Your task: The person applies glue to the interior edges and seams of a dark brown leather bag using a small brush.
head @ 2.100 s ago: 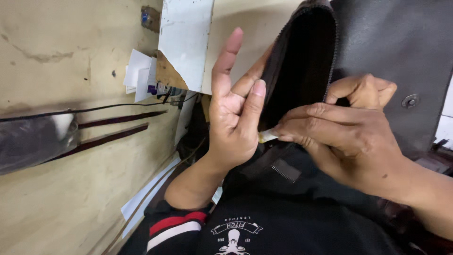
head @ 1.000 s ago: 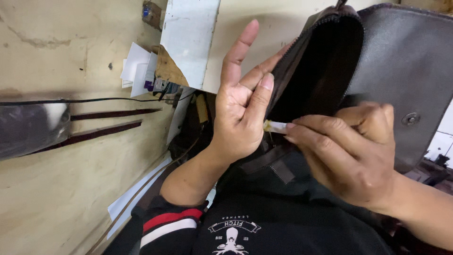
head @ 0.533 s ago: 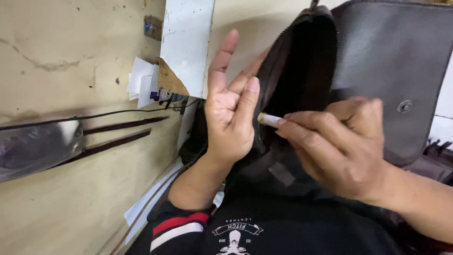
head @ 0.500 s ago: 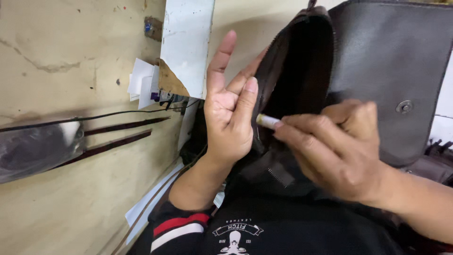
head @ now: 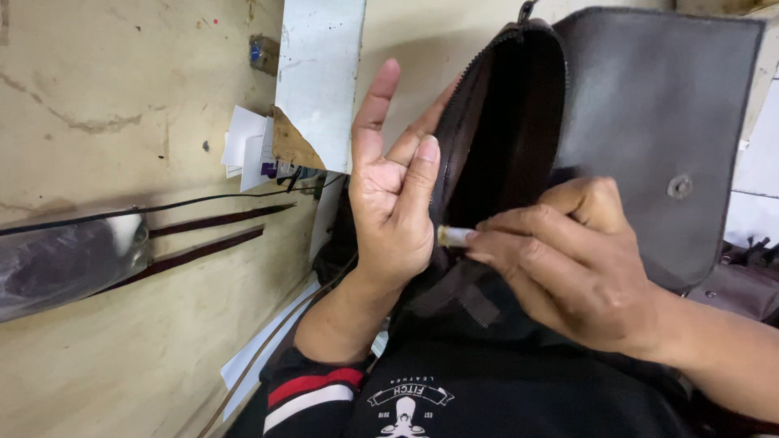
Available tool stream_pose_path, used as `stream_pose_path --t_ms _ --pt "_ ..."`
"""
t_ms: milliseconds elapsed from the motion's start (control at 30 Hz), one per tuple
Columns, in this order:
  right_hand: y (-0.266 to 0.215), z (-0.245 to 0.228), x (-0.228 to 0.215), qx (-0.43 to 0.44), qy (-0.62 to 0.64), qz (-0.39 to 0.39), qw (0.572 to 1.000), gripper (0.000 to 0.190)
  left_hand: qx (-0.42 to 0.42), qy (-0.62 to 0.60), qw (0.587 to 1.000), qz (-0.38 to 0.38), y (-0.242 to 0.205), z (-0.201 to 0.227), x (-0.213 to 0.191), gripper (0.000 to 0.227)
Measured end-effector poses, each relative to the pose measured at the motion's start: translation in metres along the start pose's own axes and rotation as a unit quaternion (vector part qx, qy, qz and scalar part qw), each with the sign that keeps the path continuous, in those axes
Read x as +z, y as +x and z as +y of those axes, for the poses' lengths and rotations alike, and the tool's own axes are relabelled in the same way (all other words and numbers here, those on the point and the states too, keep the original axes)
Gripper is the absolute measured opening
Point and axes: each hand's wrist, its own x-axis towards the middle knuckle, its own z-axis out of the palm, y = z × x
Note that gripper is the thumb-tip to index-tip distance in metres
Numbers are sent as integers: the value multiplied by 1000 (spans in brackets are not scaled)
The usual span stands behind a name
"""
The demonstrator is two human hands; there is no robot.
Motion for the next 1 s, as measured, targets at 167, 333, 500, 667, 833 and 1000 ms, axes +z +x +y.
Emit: stream_pose_path --t_ms 167,333,500,667,833,1000 --pt "0 6 -5 -2 -6 4 1000 7 1 -5 1000 -12 0 -1 0 60" --pt "6 1 -2 31 28 17 999 5 6 1 1000 3 0 -4 0 59" --pt "3 0 -2 22 38 -12 999 9 3 17 1000 -1 1 0 -1 59" --pt "-3 12 -23 4 1 -45 999 11 26 -11 999 -15 7 -6 -12 60" --pt "-2 39 -62 154 46 5 987 16 47 92 966 -235 55 5 -39 51" --pt "25 62 -60 120 182 7 976 7 -15 66 906 -417 121 26 -35 49"
